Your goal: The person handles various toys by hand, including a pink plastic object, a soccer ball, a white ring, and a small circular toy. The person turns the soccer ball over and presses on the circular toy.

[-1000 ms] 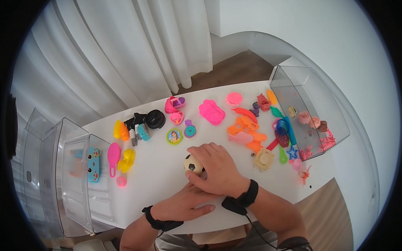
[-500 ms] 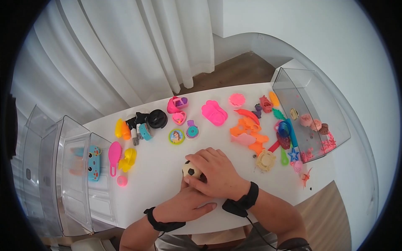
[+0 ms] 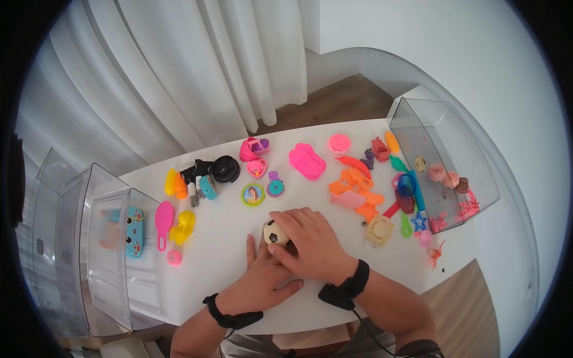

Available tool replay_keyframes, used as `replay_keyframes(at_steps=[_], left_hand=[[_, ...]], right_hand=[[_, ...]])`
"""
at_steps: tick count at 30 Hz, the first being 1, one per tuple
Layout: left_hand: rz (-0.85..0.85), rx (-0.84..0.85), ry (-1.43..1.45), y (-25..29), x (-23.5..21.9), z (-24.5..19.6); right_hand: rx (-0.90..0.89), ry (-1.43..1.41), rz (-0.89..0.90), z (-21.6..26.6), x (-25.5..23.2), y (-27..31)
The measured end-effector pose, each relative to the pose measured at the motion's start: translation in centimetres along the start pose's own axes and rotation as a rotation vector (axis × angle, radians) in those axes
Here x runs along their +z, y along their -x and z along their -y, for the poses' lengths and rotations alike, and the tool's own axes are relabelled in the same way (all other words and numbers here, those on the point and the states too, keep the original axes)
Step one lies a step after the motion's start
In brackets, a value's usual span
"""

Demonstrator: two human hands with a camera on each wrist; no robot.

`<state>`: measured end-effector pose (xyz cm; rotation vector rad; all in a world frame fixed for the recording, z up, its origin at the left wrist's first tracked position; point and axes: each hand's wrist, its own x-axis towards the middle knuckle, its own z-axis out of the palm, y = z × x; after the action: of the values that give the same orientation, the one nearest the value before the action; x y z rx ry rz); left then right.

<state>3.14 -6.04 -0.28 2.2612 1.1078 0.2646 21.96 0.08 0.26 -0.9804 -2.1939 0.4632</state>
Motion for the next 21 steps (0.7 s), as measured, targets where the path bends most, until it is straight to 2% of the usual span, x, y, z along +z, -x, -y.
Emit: replay_keyframes(at_steps=[3, 6, 9, 13, 15, 21], left_hand=[[-0.008, 0.008, -0.015, -0.07, -0.09, -0.02], [-0.042, 0.013, -0.004, -0.08, 0.01, -0.09], [-0.033, 0.013, -0.010, -0.04, 0.06, -0.04], [0.000, -0.002, -0.037, -0.16, -0.07, 0.03], [-0.037, -0.089, -0.109, -0.20, -0.18, -0.20], [-0.149, -0.128, -0.079, -0.30, 0.24, 0.58]], right_hand=[[0.092, -0.002, 0.027, 0.05, -0.22, 0.11], [0.022, 0.000, -0.045, 0.04, -0.27, -0.18], [-0.008, 0.008, -0.022, -0.03, 0.00, -0.14], [0.070, -0.005, -0.038, 0.17, -0.59, -0.14], [0.092, 0.014, -0.112, 0.12, -0.67, -0.14], [-0.015, 0.015, -0.006, -0.06, -0.30, -0.01]])
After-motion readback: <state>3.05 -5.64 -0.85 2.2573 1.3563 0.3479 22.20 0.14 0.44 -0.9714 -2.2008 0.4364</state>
